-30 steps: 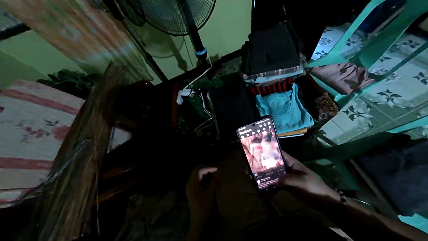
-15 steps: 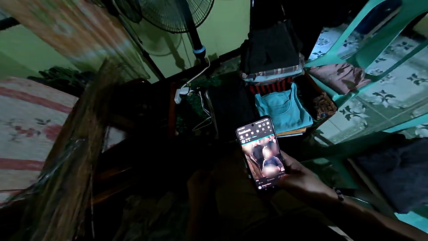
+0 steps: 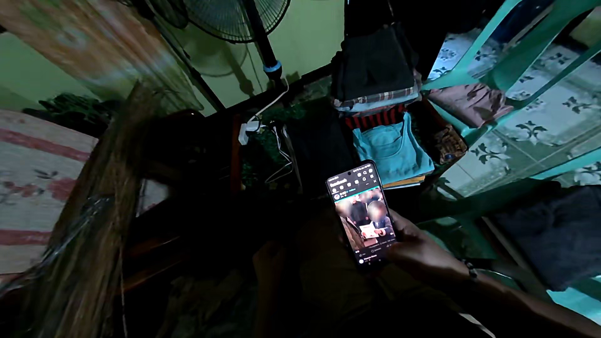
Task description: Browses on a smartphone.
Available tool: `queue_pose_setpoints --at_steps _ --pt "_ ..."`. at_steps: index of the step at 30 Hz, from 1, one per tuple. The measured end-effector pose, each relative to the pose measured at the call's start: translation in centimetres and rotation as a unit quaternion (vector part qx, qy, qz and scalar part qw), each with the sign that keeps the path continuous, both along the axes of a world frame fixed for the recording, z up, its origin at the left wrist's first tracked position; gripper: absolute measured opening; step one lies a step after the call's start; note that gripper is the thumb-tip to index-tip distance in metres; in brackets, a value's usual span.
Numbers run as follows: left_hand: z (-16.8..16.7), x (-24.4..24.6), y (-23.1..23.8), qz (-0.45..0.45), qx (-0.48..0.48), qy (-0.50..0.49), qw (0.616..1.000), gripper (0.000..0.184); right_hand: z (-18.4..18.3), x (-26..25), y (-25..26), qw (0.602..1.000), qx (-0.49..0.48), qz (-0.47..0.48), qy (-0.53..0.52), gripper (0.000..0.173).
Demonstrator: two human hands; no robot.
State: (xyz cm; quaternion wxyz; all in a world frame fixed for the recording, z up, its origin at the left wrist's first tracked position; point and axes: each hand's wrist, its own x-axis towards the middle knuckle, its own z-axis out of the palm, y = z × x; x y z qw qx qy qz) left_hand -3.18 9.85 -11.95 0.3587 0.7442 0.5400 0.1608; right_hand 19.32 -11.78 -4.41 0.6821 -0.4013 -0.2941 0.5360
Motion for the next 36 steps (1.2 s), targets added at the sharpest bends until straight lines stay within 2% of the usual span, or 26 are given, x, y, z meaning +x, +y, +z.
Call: queue_pose_setpoints --at_steps 3,7,10,15,23,25,30,36 --pt "0.0 -0.2 0.0 0.005 -0.004 -0.012 1.0 0.011 0.0 0.0 0.0 1.0 0.003 0.002 0.002 0.068" --pt "-1.0 -0.8 0.4 -0.015 -0.02 -0.054 0.998 0.019 0.0 -0.2 0.1 1.0 0.004 0.006 0.01 0.068" --pt "-0.9 -0.8 0.6 -0.03 -0.026 -0.039 0.998 0.023 -0.1 -0.2 0.2 1.0 0.007 0.006 0.016 0.067" --pt "-0.6 -0.5 0.4 -0.03 -0.058 -0.027 0.998 0.018 0.1 -0.4 0.2 1.0 -0.006 0.0 0.015 0.067" --pt "-0.4 -0.4 0.1 -0.019 -0.109 -0.077 0.991 0.014 -0.1 -0.4 0.2 1.0 0.005 0.003 0.024 0.067" --pt "0.0 -0.3 0.0 -0.004 -0.132 -0.077 0.988 0.016 -0.1 -0.5 0.1 1.0 0.004 -0.004 0.027 0.068" --pt "0.1 -0.4 0.4 -0.009 -0.071 -0.03 0.997 0.022 0.0 -0.6 0.2 1.0 -0.004 -0.005 0.03 0.071" --pt "0.5 0.0 0.1 0.06 -0.082 -0.052 0.993 0.044 0.1 -0.8 0.0 1.0 0.014 0.008 0.026 0.067"
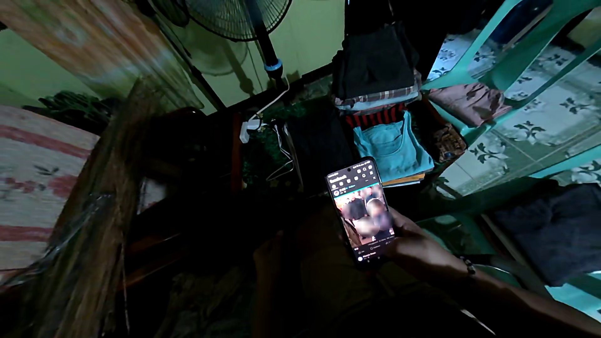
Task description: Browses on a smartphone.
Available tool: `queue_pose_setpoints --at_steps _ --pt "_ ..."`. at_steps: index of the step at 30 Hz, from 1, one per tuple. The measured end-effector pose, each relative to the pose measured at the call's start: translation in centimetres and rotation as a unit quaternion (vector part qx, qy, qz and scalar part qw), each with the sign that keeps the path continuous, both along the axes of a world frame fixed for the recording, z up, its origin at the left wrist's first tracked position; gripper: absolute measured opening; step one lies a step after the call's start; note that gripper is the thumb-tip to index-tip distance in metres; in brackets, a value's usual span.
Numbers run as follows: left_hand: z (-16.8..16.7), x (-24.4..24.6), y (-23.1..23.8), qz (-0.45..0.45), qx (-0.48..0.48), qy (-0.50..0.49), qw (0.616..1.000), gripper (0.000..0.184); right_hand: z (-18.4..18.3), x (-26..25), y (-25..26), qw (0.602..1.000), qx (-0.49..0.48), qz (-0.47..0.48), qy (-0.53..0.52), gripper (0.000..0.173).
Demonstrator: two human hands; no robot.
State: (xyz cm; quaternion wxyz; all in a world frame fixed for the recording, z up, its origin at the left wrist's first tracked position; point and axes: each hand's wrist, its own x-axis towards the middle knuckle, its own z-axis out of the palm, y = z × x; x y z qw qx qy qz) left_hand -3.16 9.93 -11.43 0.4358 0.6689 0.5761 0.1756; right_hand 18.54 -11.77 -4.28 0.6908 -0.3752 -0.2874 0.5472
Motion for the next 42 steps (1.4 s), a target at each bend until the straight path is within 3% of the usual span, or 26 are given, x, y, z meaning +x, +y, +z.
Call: queue_pose_setpoints --at_steps 6,10,14,16,19,24,33,42 --pt "-0.9 0.0 0.0 0.018 0.041 -0.033 0.998 0.037 0.8 -0.3 -0.2 1.0 0.013 0.0 -0.017 0.066" --pt "-0.1 -0.2 -0.7 0.064 0.058 -0.149 0.985 0.028 1.1 -0.5 -0.2 0.999 0.035 0.008 -0.026 0.067" --pt "0.0 -0.5 -1.6 0.037 0.05 -0.234 0.97 0.021 1.1 -0.5 0.0 0.999 0.042 0.023 -0.01 0.072" --pt "-1.1 -0.5 -1.1 0.004 0.061 -0.214 0.975 0.026 1.1 -0.5 -0.1 0.999 0.044 0.022 -0.013 0.072" --pt "-2.1 -0.4 -0.3 -0.053 0.066 -0.088 0.992 0.033 1.4 -0.6 -0.5 0.998 0.048 0.008 -0.047 0.07" --pt "-2.6 -0.4 0.7 -0.154 -0.029 0.059 0.986 0.04 1.4 -0.2 -0.9 0.997 0.062 -0.003 -0.042 0.071" --pt "-3.0 -0.2 0.8 -0.27 -0.107 0.107 0.951 0.039 0.6 0.1 -0.9 0.997 0.063 -0.003 -0.036 0.068" --pt "-3.6 -0.5 0.8 -0.287 -0.139 0.095 0.943 0.04 0.0 0.8 -0.8 0.998 0.059 -0.006 -0.027 0.07"
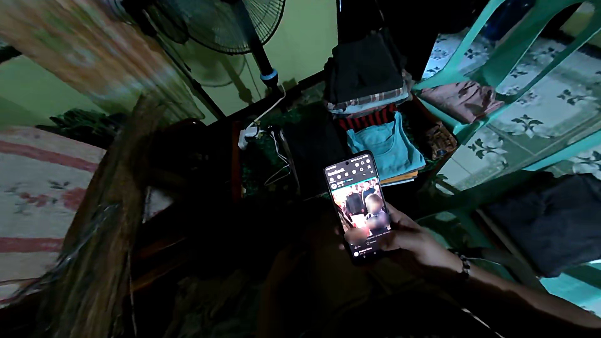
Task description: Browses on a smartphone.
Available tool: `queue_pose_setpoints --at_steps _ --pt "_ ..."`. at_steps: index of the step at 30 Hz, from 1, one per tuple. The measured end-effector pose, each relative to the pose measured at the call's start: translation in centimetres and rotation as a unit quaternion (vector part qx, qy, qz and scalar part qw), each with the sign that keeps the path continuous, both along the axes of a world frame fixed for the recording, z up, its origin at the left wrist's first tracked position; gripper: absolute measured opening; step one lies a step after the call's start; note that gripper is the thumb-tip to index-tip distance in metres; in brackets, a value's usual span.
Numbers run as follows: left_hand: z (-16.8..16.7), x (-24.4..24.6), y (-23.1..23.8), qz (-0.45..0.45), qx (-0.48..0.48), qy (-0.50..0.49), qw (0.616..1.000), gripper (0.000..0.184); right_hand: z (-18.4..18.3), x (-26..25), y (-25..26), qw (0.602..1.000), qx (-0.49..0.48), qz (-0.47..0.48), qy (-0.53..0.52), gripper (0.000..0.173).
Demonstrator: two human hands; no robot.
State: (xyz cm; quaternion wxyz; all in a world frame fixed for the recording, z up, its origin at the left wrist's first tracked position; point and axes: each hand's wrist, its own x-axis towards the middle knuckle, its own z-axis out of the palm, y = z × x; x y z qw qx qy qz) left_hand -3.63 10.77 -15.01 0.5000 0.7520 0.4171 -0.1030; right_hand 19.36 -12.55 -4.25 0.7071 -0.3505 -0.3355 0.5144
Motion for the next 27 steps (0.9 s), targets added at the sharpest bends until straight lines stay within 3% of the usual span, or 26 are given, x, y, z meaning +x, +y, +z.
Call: queue_pose_setpoints --at_steps 16,27 --pt "-2.0 -0.9 0.9 -0.001 -0.04 0.028 0.999 0.038 -1.2 0.8 0.1 0.999 -0.015 -0.012 0.048 0.07" --pt "-1.4 -0.7 0.6 0.008 -0.062 0.01 0.998 0.04 -1.3 0.6 0.7 0.998 -0.036 -0.013 0.057 0.068"
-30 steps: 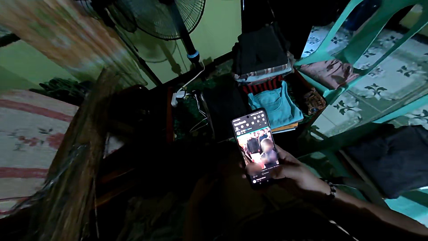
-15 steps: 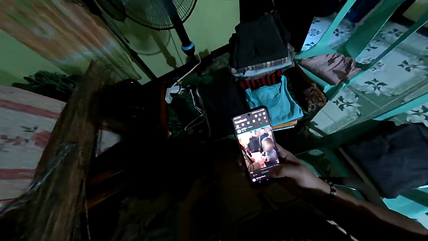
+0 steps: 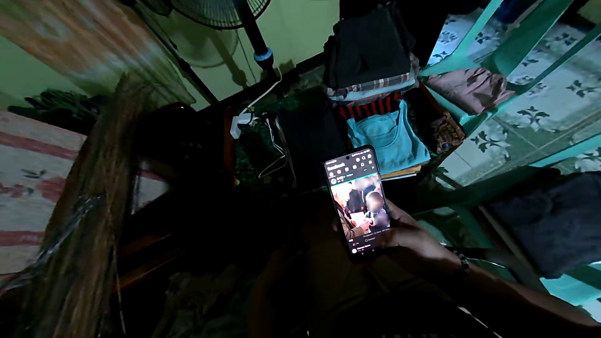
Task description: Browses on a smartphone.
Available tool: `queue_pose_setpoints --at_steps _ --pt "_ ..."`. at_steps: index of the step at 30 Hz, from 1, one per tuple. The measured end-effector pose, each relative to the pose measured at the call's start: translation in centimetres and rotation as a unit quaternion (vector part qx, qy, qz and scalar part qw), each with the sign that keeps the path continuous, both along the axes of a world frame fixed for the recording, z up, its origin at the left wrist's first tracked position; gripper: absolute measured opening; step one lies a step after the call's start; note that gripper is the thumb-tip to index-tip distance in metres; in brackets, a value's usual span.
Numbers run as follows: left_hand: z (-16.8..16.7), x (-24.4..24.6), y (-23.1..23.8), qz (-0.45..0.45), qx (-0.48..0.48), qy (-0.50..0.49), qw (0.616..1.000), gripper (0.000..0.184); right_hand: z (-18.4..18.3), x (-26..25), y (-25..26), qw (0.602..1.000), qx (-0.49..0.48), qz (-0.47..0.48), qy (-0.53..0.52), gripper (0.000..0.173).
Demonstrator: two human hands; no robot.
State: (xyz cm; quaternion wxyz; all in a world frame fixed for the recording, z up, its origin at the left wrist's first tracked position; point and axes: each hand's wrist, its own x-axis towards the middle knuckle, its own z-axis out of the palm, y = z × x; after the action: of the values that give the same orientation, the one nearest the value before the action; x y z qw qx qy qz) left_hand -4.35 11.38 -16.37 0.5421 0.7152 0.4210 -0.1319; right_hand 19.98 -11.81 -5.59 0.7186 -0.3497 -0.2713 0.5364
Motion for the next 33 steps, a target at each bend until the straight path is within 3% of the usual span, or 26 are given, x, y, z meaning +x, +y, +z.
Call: queue_pose_setpoints --at_steps 9,21,28,33 --pt "1.4 0.6 -0.4 -0.028 0.03 0.015 0.999 0.037 0.3 0.0 -0.2 1.0 -0.015 0.001 0.002 0.07" --pt "1.7 0.6 -0.7 0.006 0.007 0.012 1.0 0.037 0.3 -0.2 -0.1 1.0 -0.011 0.006 0.011 0.071" --pt "1.2 0.4 -0.6 0.012 0.001 0.022 1.0 0.036 0.7 -0.5 0.2 0.999 -0.03 -0.01 0.003 0.05" --pt "1.3 0.5 -0.7 0.015 -0.003 0.017 1.0 0.035 0.1 -0.4 0.1 1.0 -0.003 -0.003 -0.004 0.054"
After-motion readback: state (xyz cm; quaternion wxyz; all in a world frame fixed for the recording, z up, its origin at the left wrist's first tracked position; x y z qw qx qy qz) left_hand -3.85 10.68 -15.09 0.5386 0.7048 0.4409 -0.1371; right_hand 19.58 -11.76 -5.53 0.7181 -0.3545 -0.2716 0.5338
